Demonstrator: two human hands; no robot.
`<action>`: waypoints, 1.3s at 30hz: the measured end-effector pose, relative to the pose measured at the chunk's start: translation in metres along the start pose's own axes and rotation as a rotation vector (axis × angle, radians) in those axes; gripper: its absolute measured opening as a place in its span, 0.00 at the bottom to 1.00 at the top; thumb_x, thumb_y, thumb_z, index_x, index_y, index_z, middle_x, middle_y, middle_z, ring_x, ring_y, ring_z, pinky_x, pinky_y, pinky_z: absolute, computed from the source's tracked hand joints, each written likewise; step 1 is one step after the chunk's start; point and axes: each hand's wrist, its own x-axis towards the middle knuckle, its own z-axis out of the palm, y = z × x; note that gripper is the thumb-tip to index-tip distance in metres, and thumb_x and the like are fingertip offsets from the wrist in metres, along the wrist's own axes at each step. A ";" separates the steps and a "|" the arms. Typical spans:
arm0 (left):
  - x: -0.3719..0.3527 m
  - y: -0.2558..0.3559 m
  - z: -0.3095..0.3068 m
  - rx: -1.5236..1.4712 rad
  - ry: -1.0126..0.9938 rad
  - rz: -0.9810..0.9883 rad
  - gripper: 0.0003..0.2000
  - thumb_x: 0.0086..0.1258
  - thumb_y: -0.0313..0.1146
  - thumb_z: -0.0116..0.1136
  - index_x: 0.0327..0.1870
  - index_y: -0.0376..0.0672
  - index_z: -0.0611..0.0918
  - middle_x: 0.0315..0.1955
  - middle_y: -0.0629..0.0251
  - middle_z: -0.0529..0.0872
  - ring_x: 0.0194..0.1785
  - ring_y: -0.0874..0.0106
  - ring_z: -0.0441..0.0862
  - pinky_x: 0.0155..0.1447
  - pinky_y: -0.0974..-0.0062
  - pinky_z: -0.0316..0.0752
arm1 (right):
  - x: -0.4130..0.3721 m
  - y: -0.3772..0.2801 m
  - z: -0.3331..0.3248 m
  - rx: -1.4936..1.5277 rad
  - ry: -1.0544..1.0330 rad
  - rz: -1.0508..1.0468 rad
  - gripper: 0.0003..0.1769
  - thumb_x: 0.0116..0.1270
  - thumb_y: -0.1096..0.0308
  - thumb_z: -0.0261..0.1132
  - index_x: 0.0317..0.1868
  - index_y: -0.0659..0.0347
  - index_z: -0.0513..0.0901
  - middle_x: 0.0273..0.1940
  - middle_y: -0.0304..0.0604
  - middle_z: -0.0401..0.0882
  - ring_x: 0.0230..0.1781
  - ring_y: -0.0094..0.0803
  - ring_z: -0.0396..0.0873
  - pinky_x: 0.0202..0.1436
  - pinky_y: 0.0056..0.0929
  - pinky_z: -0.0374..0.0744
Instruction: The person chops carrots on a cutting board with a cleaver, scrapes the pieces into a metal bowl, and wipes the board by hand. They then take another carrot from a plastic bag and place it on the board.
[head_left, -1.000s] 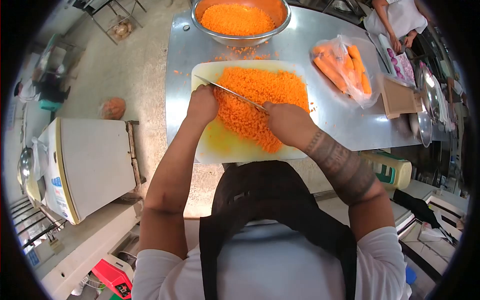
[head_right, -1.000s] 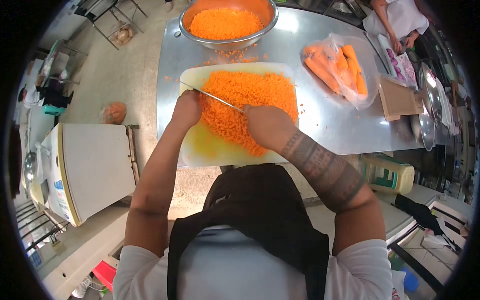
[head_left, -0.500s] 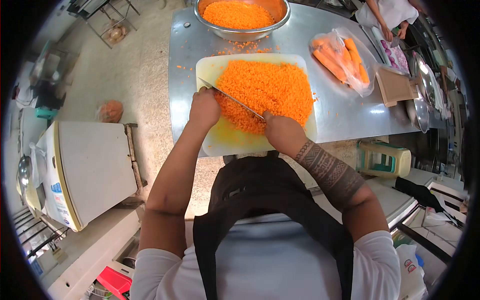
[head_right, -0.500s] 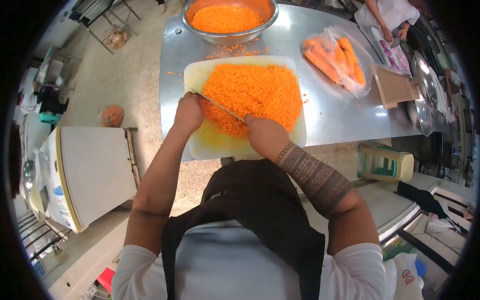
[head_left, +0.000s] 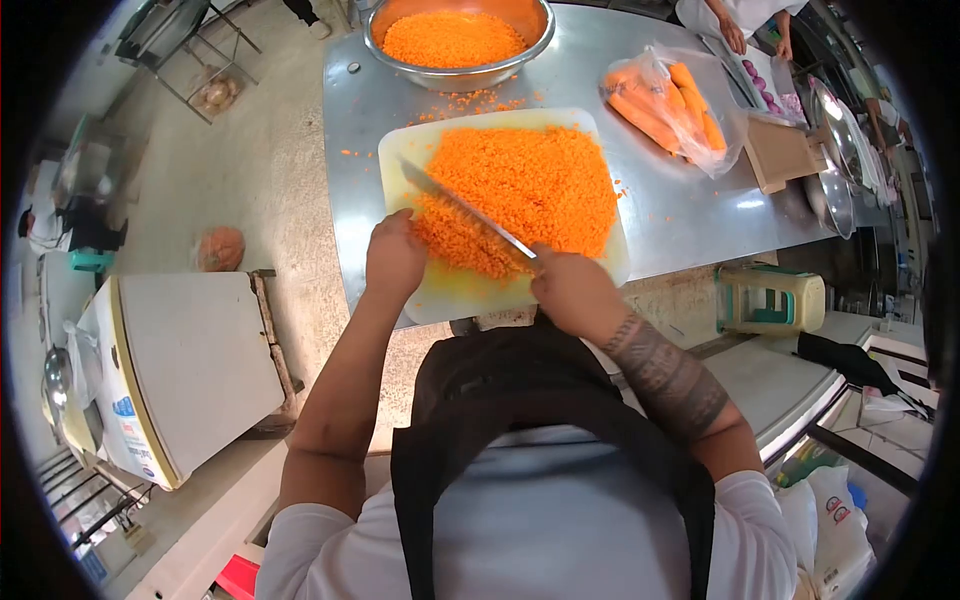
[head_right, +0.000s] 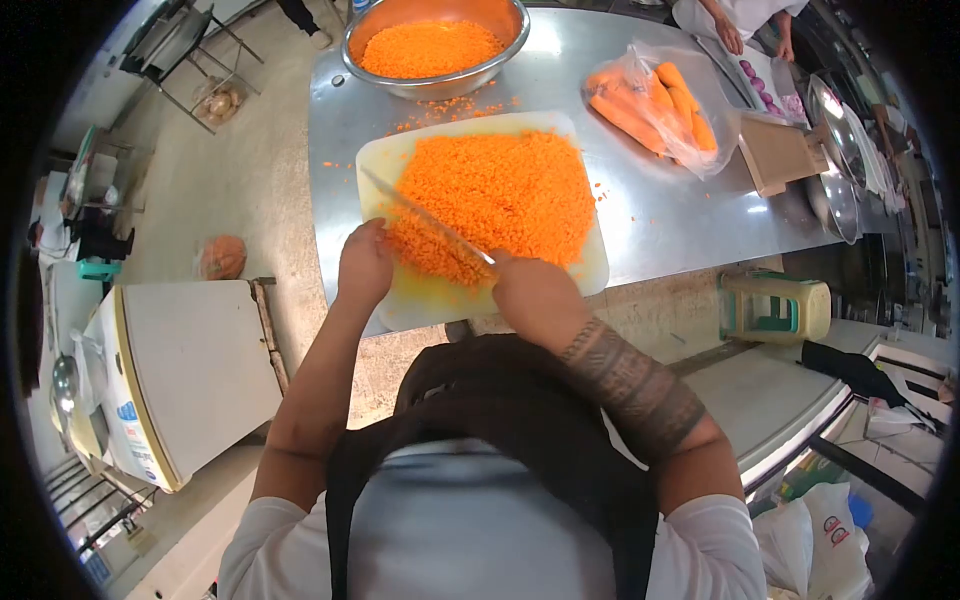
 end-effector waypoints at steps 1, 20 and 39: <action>0.000 -0.003 0.002 0.029 0.059 0.021 0.19 0.73 0.28 0.57 0.62 0.31 0.82 0.63 0.40 0.81 0.67 0.45 0.76 0.73 0.52 0.71 | -0.004 0.003 -0.020 -0.014 0.019 0.033 0.17 0.70 0.67 0.60 0.57 0.64 0.79 0.34 0.59 0.86 0.37 0.60 0.86 0.44 0.58 0.82; 0.161 0.055 0.047 0.118 0.008 0.197 0.19 0.78 0.33 0.52 0.63 0.31 0.81 0.62 0.41 0.83 0.70 0.46 0.76 0.75 0.52 0.70 | 0.128 0.118 -0.085 -0.392 -0.151 -0.004 0.17 0.72 0.68 0.59 0.58 0.60 0.82 0.38 0.54 0.88 0.42 0.53 0.88 0.45 0.53 0.84; 0.115 0.046 0.016 0.354 -0.096 -0.129 0.14 0.70 0.31 0.57 0.51 0.32 0.85 0.53 0.42 0.84 0.57 0.46 0.85 0.63 0.52 0.81 | 0.098 0.048 -0.049 -0.185 -0.221 -0.133 0.14 0.75 0.70 0.55 0.55 0.63 0.81 0.37 0.57 0.88 0.40 0.55 0.88 0.43 0.54 0.84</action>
